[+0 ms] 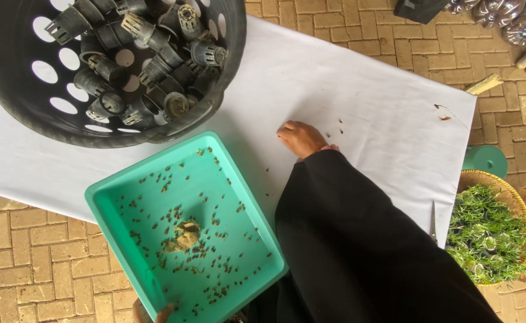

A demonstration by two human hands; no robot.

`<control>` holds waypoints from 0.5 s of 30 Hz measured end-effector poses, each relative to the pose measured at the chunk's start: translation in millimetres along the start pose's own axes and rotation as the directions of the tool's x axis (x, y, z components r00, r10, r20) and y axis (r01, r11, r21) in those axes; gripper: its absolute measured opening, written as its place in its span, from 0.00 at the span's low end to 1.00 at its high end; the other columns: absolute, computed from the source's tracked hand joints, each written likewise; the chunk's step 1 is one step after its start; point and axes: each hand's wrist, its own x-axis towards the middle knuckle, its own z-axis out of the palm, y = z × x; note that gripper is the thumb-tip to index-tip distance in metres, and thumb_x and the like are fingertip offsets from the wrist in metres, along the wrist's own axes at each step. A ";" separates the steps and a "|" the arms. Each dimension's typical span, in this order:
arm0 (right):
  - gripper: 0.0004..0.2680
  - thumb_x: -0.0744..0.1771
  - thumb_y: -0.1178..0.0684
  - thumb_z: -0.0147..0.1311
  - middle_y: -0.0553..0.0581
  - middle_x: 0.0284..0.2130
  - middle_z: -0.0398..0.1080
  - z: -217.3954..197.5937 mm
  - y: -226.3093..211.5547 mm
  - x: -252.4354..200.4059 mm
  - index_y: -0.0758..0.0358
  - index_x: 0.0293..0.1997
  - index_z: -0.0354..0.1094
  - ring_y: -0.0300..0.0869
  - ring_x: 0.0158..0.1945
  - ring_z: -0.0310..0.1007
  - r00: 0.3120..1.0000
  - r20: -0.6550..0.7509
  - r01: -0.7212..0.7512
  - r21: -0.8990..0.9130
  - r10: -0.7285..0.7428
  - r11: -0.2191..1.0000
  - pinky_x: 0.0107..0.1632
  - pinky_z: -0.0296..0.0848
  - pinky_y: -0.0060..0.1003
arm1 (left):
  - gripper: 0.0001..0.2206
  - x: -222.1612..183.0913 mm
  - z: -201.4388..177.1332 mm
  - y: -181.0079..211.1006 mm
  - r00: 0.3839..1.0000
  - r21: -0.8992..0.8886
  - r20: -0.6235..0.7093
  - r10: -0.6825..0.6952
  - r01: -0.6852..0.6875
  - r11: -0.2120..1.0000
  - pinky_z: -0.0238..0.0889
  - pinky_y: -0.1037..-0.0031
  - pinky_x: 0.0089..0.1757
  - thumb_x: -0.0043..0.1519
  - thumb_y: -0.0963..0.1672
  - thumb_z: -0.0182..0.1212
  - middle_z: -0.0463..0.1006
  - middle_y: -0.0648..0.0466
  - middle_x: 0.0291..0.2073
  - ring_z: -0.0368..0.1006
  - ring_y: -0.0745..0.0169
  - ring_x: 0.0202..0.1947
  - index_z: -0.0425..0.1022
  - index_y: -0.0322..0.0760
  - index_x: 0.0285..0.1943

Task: Separating young plant seedlings from a shared tray and placing them into individual small containers or rockwool growth cubes for hydroponics.

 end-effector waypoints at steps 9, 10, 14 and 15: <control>0.03 0.63 0.62 0.61 0.53 0.30 0.72 10.8 -32.5 -31.2 0.61 0.32 0.72 0.45 0.34 0.75 0.953 -0.162 -0.216 0.221 0.254 0.951 0.37 0.75 0.40 | 0.28 -4.7 100.4 170.2 0.986 -0.066 -0.152 0.061 -0.072 0.995 0.68 0.60 0.54 0.51 0.36 0.60 0.73 0.39 0.53 0.73 0.48 0.53 0.65 0.29 0.64; 0.04 0.62 0.64 0.61 0.54 0.28 0.72 -16.3 -51.2 -35.8 0.61 0.35 0.74 0.44 0.31 0.74 0.916 -0.171 -0.250 0.465 0.363 0.850 0.35 0.74 0.38 | 0.26 -5.0 101.5 182.3 0.961 0.051 -0.093 0.259 -0.255 0.966 0.67 0.59 0.55 0.50 0.35 0.60 0.70 0.38 0.54 0.72 0.47 0.55 0.67 0.32 0.62; 0.06 0.64 0.64 0.61 0.53 0.32 0.74 -89.2 -155.7 -77.1 0.59 0.41 0.76 0.40 0.36 0.76 0.929 -0.059 -0.203 0.744 0.366 0.637 0.41 0.78 0.33 | 0.25 -15.6 120.0 174.2 0.954 -0.025 -0.098 0.282 -0.286 0.958 0.67 0.59 0.54 0.52 0.35 0.59 0.70 0.38 0.53 0.71 0.45 0.53 0.67 0.31 0.62; 0.07 0.66 0.62 0.58 0.54 0.42 0.75 -89.0 -173.6 -91.1 0.57 0.45 0.76 0.42 0.42 0.77 0.981 -0.085 -0.071 0.683 0.177 0.727 0.44 0.78 0.36 | 0.26 -17.5 122.9 173.2 0.983 -0.201 -0.160 0.089 -0.120 0.972 0.68 0.59 0.52 0.53 0.35 0.59 0.73 0.39 0.52 0.73 0.47 0.51 0.65 0.29 0.65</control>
